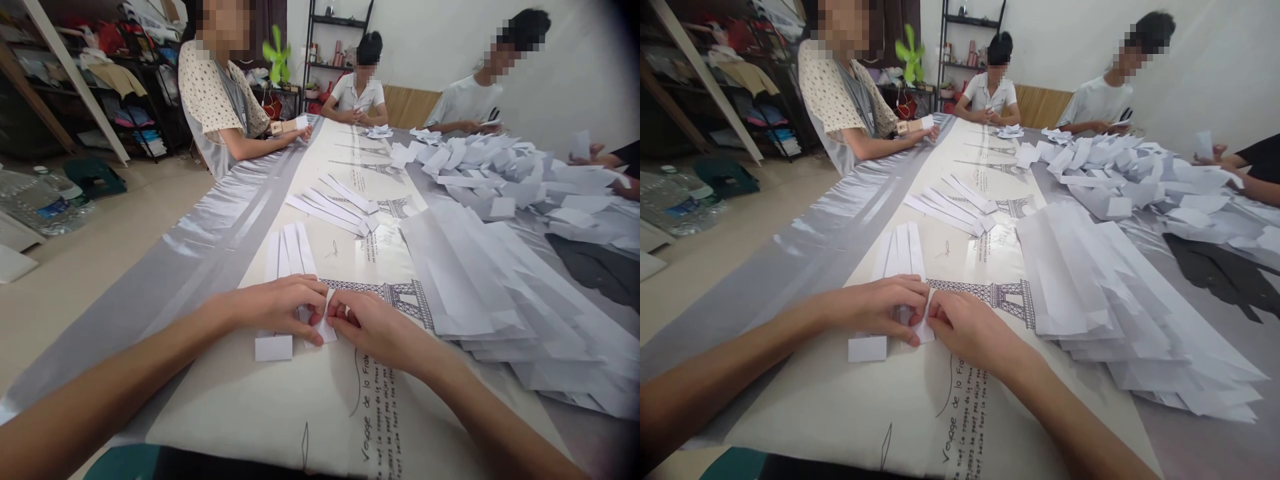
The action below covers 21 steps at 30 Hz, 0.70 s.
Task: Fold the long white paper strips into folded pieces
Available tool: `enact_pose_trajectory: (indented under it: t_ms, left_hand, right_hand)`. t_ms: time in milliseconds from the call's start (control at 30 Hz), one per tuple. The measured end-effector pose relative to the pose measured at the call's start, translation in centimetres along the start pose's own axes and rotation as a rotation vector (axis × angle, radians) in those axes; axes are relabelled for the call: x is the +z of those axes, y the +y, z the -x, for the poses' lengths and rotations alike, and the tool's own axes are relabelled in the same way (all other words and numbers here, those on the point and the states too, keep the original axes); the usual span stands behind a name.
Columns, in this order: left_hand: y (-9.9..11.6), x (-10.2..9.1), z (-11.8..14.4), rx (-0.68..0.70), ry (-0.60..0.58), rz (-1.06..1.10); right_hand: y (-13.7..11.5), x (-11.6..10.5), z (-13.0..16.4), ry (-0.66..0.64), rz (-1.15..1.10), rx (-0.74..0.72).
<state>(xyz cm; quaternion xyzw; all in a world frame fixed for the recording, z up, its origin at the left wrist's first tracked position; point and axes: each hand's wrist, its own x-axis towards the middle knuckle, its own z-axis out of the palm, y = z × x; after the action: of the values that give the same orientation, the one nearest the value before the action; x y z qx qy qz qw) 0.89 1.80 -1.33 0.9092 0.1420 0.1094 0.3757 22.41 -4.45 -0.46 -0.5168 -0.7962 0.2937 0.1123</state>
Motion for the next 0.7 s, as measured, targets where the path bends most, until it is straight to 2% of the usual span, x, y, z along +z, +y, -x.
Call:
enact_pose_trajectory:
  t_ms: [67,200,267,400,700]
  left_hand:
    - [0.07,-0.04,0.01,-0.025,-0.010,-0.008]
    - [0.01,0.00,0.14,-0.056,-0.011,-0.020]
    - [-0.11,0.07,0.20,-0.042,0.002,-0.014]
    - [-0.22,0.12,0.18,-0.034,0.005,-0.012]
    - [-0.15,0.08,0.15,-0.044,0.000,-0.017]
  right_hand:
    - [0.11,-0.42,0.33,-0.055,-0.031,0.012]
    - [0.17,-1.13,0.79,-0.275,-0.151,0.071]
    - [0.04,-1.15,0.79,-0.330,-0.218,0.119]
    - [-0.42,-0.82,0.57,-0.319,-0.227,0.155]
    - [0.00,-0.73,0.57,-0.269,-0.204,0.107]
